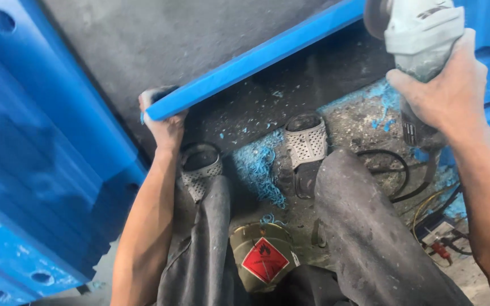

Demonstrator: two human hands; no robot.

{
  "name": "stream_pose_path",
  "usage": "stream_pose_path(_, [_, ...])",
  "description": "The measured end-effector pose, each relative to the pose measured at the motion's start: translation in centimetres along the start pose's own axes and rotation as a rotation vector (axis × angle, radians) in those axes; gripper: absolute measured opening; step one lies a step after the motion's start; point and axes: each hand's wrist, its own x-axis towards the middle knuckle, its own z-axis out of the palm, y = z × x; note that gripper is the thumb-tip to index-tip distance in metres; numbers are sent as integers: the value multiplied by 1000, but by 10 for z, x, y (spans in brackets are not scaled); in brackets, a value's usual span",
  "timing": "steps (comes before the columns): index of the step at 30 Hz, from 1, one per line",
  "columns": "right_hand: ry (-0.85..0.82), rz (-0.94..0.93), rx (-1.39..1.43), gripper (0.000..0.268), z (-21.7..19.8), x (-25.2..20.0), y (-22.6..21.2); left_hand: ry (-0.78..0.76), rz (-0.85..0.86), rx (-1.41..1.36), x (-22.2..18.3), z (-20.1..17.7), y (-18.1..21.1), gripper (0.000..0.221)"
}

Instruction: Using an angle grinder to smooth and finish the edges of blue plastic industrial components on a factory floor.

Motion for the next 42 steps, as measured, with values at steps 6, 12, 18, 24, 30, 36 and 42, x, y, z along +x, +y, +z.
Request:
stream_pose_path(6, [-176, -136, -72, 72, 38, -5, -85, 4, 6, 129, -1, -6, -2, 30])
stream_pose_path(12, [-394, -308, -161, 73, 84, -14, -189, -26, -26, 120, -1, -10, -2, 36])
stream_pose_path(18, [-441, -485, -154, 74, 101, -17, -248, -34, -3, 82, -5, -4, -17, 38])
stream_pose_path(24, [-353, -316, -192, 76, 72, -4, -184, -45, -132, -183, -2, 3, -5, 39])
stream_pose_path(30, [-171, -40, -118, 76, 7, 19, -46, -33, 49, -2, 4, 1, 2, 32])
stream_pose_path(36, [15, -18, -53, 63, -29, 26, 38, -13, 59, 54, 2, 3, -4, 31])
stream_pose_path(42, [-62, -80, -34, 63, -9, 10, 0, -8, 53, 48, 0, 3, -7, 29])
